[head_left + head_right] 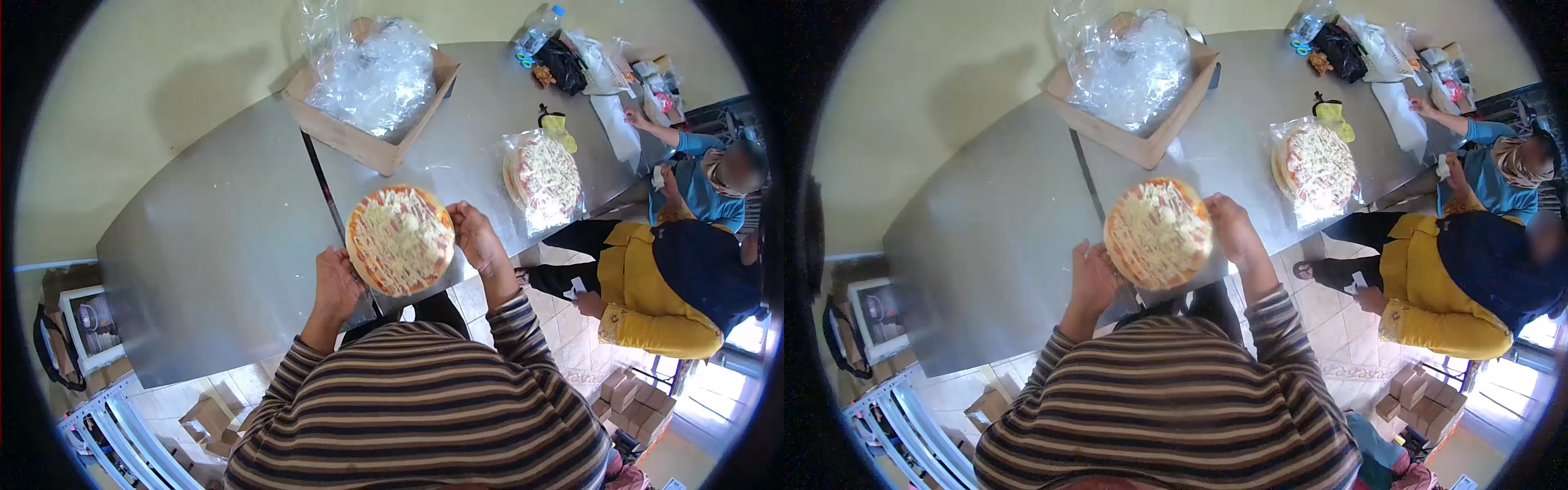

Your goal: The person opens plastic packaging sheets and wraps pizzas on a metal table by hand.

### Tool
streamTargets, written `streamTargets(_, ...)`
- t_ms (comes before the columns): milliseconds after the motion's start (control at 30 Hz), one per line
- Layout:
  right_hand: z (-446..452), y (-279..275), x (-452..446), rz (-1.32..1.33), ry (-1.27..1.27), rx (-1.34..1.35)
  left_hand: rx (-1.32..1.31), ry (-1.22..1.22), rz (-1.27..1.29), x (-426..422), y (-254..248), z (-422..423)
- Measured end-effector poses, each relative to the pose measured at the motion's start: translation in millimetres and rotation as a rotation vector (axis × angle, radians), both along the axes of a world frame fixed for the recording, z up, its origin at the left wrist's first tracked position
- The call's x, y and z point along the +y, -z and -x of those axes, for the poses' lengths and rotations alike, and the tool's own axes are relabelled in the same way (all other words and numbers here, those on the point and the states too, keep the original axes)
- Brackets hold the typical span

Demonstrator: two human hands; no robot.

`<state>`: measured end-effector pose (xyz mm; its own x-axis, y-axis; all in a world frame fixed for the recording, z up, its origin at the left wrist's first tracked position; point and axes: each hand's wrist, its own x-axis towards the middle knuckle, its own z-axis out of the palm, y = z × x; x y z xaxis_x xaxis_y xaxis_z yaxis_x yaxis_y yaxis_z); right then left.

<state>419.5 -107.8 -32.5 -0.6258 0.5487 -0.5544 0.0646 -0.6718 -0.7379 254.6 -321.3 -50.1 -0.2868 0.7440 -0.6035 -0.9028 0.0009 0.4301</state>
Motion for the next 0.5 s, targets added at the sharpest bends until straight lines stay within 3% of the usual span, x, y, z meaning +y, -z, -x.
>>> streamTargets(500,-30.2,34.9,24.2,0.034,0.124,-0.036,0.148,0.150,0.105,46.9,12.5,-10.0)
